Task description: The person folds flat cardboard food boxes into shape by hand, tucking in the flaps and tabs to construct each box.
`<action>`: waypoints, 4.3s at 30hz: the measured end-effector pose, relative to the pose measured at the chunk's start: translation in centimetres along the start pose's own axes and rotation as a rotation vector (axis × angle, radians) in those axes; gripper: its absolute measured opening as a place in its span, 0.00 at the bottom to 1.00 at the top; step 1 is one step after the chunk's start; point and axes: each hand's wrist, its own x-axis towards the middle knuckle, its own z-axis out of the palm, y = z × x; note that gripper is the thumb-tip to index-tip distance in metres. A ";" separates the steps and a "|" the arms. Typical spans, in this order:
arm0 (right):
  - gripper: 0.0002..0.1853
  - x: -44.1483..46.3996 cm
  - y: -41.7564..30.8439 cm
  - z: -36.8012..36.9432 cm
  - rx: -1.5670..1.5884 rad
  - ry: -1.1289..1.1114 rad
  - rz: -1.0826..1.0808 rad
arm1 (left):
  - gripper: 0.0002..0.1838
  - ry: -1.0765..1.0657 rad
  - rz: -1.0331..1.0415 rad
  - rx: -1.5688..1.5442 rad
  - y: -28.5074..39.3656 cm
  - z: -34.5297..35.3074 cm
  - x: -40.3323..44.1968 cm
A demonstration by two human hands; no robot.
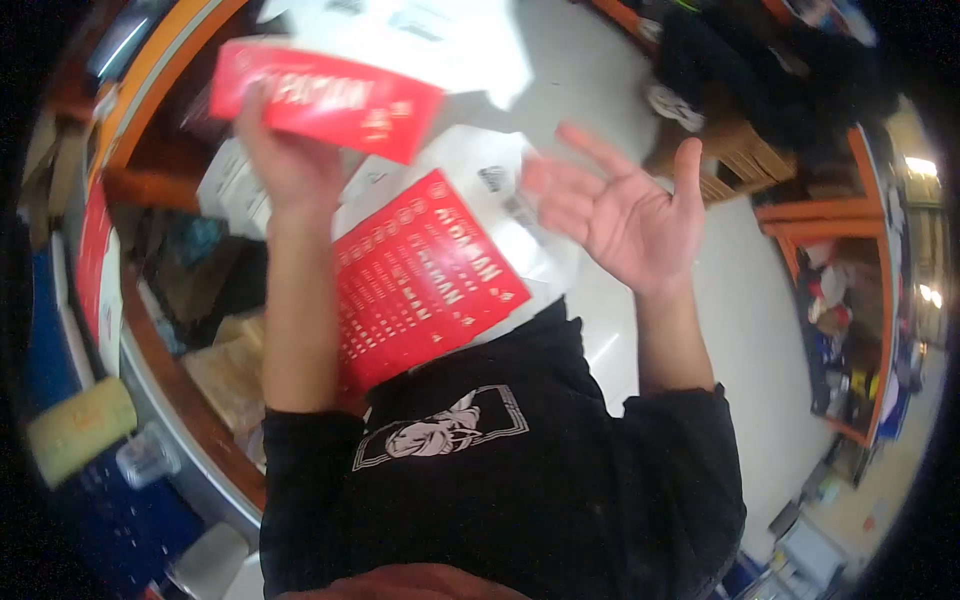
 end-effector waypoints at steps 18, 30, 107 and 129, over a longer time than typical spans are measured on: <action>0.66 -1.6 -0.8 -1.7 -0.190 -0.256 -0.308 | 0.32 -0.178 -0.059 0.064 -0.8 1.3 -0.7; 0.75 -2.1 -1.4 -2.4 -0.672 -0.240 -0.438 | 0.31 -0.276 -0.066 0.089 -1.8 2.4 -0.9; 0.19 7.5 5.1 -8.4 -0.485 0.202 0.194 | 0.16 -0.721 -0.912 0.662 -8.3 -4.4 0.4; 0.43 -3.2 13.9 -3.8 -0.723 0.297 0.012 | 0.51 -0.866 -0.744 1.325 -2.5 -2.8 -3.8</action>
